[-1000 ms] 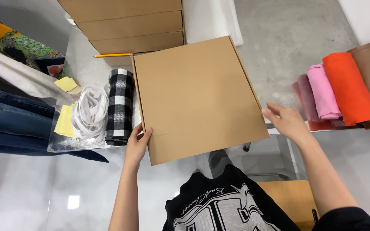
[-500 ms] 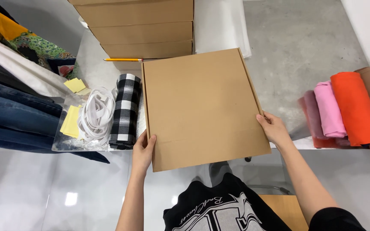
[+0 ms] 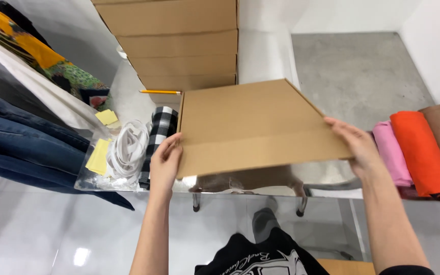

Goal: The person places a plastic-wrapped item into a cardboard box and closes the flaps. They then take a white ribbon, wrap it around the box in a cross pattern, and tie a decorative bow on top to secure the package.

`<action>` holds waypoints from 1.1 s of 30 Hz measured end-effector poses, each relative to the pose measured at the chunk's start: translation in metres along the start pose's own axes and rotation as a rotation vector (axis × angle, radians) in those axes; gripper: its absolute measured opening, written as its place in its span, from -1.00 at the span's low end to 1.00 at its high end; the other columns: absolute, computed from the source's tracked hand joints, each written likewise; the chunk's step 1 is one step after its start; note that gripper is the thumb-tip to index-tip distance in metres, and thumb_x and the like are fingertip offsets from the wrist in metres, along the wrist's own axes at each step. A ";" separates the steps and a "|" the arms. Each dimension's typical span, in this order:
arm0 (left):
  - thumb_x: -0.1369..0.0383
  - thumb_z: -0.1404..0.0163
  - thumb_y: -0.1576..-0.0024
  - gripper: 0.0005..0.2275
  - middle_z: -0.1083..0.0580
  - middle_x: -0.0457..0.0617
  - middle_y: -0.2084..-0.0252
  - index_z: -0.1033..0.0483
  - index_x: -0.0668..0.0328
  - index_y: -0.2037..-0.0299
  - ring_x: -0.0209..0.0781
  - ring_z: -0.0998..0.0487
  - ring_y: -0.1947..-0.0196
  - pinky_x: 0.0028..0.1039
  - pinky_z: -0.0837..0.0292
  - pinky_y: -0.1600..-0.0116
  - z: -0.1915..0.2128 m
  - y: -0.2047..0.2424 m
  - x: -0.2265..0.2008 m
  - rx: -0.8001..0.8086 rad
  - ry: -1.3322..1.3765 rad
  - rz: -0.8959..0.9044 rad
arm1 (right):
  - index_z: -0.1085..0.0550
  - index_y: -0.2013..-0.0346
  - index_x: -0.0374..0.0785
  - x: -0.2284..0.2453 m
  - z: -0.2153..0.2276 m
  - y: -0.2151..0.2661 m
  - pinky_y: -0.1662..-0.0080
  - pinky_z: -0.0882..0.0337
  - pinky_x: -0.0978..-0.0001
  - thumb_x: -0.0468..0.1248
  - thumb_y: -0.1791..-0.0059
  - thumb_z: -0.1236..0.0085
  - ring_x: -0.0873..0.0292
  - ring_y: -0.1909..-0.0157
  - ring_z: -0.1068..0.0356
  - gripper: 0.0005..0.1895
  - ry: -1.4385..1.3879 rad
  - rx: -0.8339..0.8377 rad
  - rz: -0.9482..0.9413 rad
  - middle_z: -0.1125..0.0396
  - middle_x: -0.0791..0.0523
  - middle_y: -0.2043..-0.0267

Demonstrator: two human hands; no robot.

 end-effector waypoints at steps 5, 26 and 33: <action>0.19 0.21 -0.33 -0.69 -0.59 -0.14 -0.14 -0.69 -0.11 0.05 -0.29 -0.48 -0.08 -0.56 -0.30 0.00 0.001 0.004 -0.083 0.021 -0.006 -0.117 | -0.50 -0.10 -0.05 0.085 0.002 0.019 -0.12 -0.30 0.43 0.31 -0.16 0.28 0.27 -0.24 -0.34 -0.38 -0.254 0.088 0.137 -0.42 0.20 -0.33; -0.01 0.47 -0.33 -0.45 -0.49 -0.18 -0.21 -0.43 -0.06 -0.37 -0.26 -0.56 -0.05 -0.40 -0.53 -0.07 -0.017 -0.003 -0.155 0.077 -0.055 -0.170 | -0.46 -0.24 -0.18 0.150 0.000 0.033 -0.21 -0.41 0.34 0.17 -0.19 0.36 0.20 -0.20 -0.43 -0.37 -0.098 -0.033 0.205 -0.44 0.15 -0.20; 0.08 0.26 -0.41 -0.67 -0.37 -0.24 0.13 -0.51 -0.03 -0.13 -0.43 -0.33 0.17 -0.53 -0.39 0.09 -0.010 -0.018 -0.149 0.108 -0.095 -0.228 | -0.44 -0.28 -0.15 0.136 0.005 0.008 -0.19 -0.42 0.33 0.22 -0.17 0.32 0.20 -0.17 -0.42 -0.34 -0.124 -0.019 0.259 -0.43 0.14 -0.20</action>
Point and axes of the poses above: each hand's wrist, its own y-axis away from the middle knuckle, its own z-axis out of the back of the hand, x = y × z, the point moved 9 cm from there along -y, towards the middle knuckle
